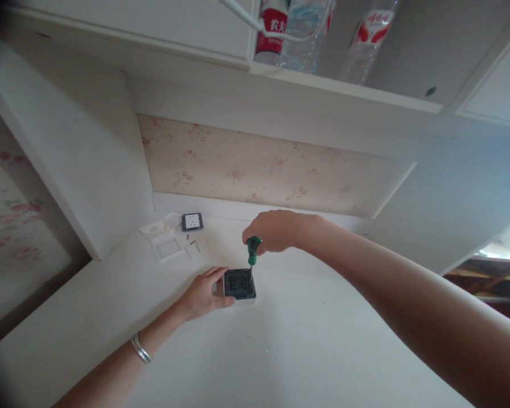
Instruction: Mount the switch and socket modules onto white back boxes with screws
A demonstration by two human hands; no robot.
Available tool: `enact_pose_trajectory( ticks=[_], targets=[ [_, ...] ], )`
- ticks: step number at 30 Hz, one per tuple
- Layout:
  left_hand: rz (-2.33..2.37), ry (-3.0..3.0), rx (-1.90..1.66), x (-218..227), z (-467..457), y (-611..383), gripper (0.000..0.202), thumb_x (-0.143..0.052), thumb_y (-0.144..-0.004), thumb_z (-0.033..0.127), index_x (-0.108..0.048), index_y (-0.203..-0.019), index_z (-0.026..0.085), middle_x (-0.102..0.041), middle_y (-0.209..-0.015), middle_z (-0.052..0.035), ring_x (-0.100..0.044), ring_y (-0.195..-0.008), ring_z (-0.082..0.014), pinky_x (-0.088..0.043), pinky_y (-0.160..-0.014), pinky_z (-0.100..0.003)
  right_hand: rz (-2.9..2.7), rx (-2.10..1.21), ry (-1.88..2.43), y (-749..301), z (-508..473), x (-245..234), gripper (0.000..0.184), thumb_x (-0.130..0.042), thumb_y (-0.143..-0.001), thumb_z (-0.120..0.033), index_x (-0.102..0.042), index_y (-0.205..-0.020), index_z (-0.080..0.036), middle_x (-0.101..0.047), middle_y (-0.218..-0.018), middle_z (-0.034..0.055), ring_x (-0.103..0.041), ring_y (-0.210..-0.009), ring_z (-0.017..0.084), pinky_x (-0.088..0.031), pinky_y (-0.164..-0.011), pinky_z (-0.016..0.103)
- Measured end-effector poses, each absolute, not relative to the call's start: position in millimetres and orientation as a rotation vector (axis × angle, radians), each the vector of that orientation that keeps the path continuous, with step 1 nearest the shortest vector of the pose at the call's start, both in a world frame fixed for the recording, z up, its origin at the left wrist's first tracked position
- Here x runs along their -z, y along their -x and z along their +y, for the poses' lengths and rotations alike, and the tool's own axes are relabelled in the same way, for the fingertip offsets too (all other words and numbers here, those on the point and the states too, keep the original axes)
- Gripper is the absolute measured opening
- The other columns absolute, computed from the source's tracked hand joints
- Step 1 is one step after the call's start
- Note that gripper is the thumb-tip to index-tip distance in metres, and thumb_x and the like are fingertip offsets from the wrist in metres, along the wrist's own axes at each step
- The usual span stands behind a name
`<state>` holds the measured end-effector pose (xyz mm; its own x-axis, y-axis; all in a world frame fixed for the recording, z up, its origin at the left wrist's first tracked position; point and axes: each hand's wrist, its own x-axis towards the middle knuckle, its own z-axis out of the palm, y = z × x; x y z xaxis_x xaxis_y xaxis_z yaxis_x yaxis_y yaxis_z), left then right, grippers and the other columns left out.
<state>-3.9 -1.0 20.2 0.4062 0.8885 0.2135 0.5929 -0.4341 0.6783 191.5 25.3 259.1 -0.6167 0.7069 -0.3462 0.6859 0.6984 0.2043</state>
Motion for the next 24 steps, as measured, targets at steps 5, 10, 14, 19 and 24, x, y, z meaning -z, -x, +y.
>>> enact_pose_trajectory(
  ticks=[5,10,14,19,24],
  targets=[
    [1.264,-2.172,-0.756,-20.4,-0.2,3.7,0.085,-0.071,-0.058,0.060,-0.047,-0.130,0.022,-0.052,-0.130,-0.0075,-0.048,-0.118,-0.0279,-0.038,-0.100,-0.034,2.436,-0.272,-1.190,-190.4,22.7,-255.9,0.047,-0.049,-0.078,-0.060,-0.071,-0.088,-0.020,-0.069,-0.083,0.0120,-0.062,-0.079,0.028,-0.040,-0.060,0.032],
    [1.290,-2.143,-0.745,-21.5,-1.0,2.7,0.083,-0.072,-0.058,0.059,-0.049,-0.129,0.024,-0.051,-0.131,-0.0074,-0.047,-0.119,-0.0286,-0.037,-0.100,-0.036,2.429,-0.322,-1.277,-190.1,19.2,-251.2,0.064,-0.038,-0.079,-0.069,-0.069,-0.091,-0.015,-0.067,-0.086,0.0163,-0.063,-0.081,0.031,-0.042,-0.062,0.035],
    [1.301,-2.139,-0.729,-20.3,-0.5,2.6,0.086,-0.071,-0.057,0.061,-0.047,-0.131,0.023,-0.049,-0.133,-0.0083,-0.045,-0.121,-0.0295,-0.035,-0.103,-0.037,2.560,-0.117,-1.114,-190.4,19.0,-252.3,0.041,-0.055,-0.079,-0.051,-0.058,-0.113,-0.028,-0.066,-0.099,0.0077,-0.062,-0.088,0.025,-0.041,-0.066,0.030],
    [1.297,-2.171,-0.746,-19.6,0.1,2.0,0.086,-0.072,-0.056,0.059,-0.048,-0.130,0.022,-0.050,-0.132,-0.0085,-0.046,-0.120,-0.0284,-0.036,-0.102,-0.035,2.501,-0.290,-1.178,-184.8,17.6,-250.3,0.048,-0.050,-0.076,-0.062,-0.066,-0.097,-0.021,-0.067,-0.087,0.0119,-0.063,-0.082,0.029,-0.041,-0.062,0.033],
    [1.284,-2.185,-0.753,-20.0,-0.3,1.9,0.083,-0.072,-0.057,0.057,-0.049,-0.129,0.022,-0.053,-0.129,-0.0081,-0.050,-0.116,-0.0283,-0.037,-0.101,-0.035,2.446,-0.301,-1.269,-177.7,13.6,-249.3,0.057,-0.046,-0.076,-0.067,-0.068,-0.098,-0.019,-0.067,-0.091,0.0144,-0.063,-0.084,0.029,-0.041,-0.064,0.033]
  ],
)
